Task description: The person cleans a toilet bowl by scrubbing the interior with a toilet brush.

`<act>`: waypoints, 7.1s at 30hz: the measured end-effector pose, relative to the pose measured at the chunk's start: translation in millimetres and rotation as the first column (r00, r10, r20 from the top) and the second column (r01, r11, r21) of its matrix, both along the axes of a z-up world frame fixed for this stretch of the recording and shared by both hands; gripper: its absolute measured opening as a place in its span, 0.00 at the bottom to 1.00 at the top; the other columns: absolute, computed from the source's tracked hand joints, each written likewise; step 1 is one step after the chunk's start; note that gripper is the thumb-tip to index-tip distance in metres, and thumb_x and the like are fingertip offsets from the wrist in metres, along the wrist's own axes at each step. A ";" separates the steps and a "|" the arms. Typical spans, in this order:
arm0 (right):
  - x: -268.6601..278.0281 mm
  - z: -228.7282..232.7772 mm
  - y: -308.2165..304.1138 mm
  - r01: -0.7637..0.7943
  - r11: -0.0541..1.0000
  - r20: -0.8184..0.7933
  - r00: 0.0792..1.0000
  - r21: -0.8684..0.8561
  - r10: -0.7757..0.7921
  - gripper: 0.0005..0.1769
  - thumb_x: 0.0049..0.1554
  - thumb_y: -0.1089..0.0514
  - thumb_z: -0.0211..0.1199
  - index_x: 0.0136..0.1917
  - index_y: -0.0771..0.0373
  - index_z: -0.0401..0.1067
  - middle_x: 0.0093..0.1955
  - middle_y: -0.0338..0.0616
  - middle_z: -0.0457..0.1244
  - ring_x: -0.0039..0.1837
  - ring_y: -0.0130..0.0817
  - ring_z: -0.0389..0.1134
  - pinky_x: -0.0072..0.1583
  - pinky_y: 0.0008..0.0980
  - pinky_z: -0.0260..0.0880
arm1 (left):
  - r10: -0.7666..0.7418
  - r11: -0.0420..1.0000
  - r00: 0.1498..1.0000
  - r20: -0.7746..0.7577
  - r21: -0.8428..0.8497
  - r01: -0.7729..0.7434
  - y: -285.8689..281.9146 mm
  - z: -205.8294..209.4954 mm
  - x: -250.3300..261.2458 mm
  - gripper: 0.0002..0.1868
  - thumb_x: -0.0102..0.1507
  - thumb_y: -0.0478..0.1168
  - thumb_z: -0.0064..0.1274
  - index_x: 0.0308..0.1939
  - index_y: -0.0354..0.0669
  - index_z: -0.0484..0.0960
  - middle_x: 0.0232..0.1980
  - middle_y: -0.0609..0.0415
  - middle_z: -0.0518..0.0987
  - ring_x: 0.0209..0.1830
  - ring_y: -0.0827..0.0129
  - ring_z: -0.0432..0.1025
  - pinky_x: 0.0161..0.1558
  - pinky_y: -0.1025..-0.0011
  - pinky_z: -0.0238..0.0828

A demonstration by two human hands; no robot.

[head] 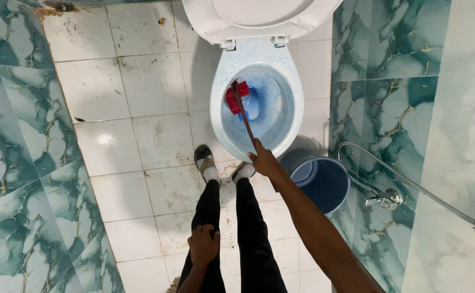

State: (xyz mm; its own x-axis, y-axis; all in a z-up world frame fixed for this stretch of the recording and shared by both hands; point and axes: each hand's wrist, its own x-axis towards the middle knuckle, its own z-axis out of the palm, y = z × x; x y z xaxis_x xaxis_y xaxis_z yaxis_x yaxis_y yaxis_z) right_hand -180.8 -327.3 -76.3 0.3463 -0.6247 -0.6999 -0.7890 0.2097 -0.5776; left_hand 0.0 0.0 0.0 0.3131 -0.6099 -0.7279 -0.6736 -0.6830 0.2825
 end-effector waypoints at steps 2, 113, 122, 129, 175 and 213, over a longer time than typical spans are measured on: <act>-0.7 -1.8 9.5 0.011 1.000 -0.022 1.000 -0.009 -0.011 0.37 0.63 0.52 0.58 0.78 0.67 0.47 0.45 0.73 0.67 0.49 0.69 0.71 0.51 0.58 0.71 | 0.005 1.000 1.000 -0.014 -0.025 -0.005 2.9 2.3 6.2 0.17 0.61 0.50 0.56 0.50 0.49 0.79 0.52 0.53 0.77 0.55 0.55 0.71 0.58 0.50 0.63; 115.8 24.4 -21.0 0.684 0.450 0.343 0.298 0.574 -0.891 0.12 0.65 0.48 0.53 0.50 0.57 0.69 0.33 0.34 0.60 0.34 0.23 0.58 0.36 0.27 0.57 | 0.662 0.707 0.483 -0.573 0.264 -0.656 -323.9 5.8 10.7 0.25 0.74 0.54 0.35 0.34 0.38 0.73 0.25 0.61 0.62 0.18 0.76 0.52 0.19 0.72 0.48; 127.4 37.5 -10.7 0.702 0.457 0.434 0.230 0.546 -0.871 0.16 0.66 0.47 0.51 0.58 0.59 0.68 0.33 0.39 0.62 0.36 0.25 0.62 0.41 0.27 0.64 | 0.489 0.846 0.691 -0.533 0.097 -0.525 -311.3 33.3 20.1 0.26 0.72 0.54 0.38 0.36 0.32 0.75 0.25 0.55 0.69 0.19 0.69 0.62 0.22 0.66 0.60; 97.3 -11.4 -13.8 0.755 0.103 0.351 -0.176 0.648 -0.920 0.24 0.67 0.51 0.52 0.69 0.71 0.62 0.35 0.44 0.64 0.38 0.32 0.64 0.43 0.31 0.66 | 0.007 0.998 0.936 -0.351 -0.063 -0.030 -349.7 4.8 -5.4 0.29 0.67 0.55 0.41 0.53 0.29 0.80 0.46 0.27 0.82 0.49 0.34 0.77 0.52 0.53 0.73; 131.9 61.0 121.1 0.855 0.003 0.362 -0.216 0.518 -0.907 0.21 0.69 0.53 0.51 0.71 0.64 0.66 0.36 0.31 0.59 0.34 0.20 0.56 0.36 0.22 0.56 | -0.221 0.948 0.860 -0.459 0.107 0.300 -232.1 30.0 44.9 0.35 0.73 0.57 0.30 0.45 0.27 0.82 0.47 0.23 0.80 0.52 0.34 0.75 0.57 0.47 0.70; 53.0 90.5 53.9 0.894 0.251 -0.137 0.320 0.371 -0.937 0.19 0.63 0.53 0.46 0.63 0.60 0.67 0.34 0.46 0.63 0.33 0.32 0.65 0.36 0.33 0.66 | -0.117 0.971 0.913 -0.392 0.148 0.188 -259.9 117.4 -22.1 0.16 0.67 0.42 0.47 0.48 0.29 0.75 0.44 0.33 0.83 0.44 0.42 0.79 0.48 0.51 0.77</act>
State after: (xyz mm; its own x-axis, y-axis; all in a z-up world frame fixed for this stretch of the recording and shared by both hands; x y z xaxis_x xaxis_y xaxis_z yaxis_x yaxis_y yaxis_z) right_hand -127.9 -273.4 14.2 -0.2278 -0.3126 -0.9222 0.1161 0.9316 -0.3444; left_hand -22.1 -259.9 117.4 -0.0931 -0.4768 -0.8740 -0.6405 -0.6434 0.4193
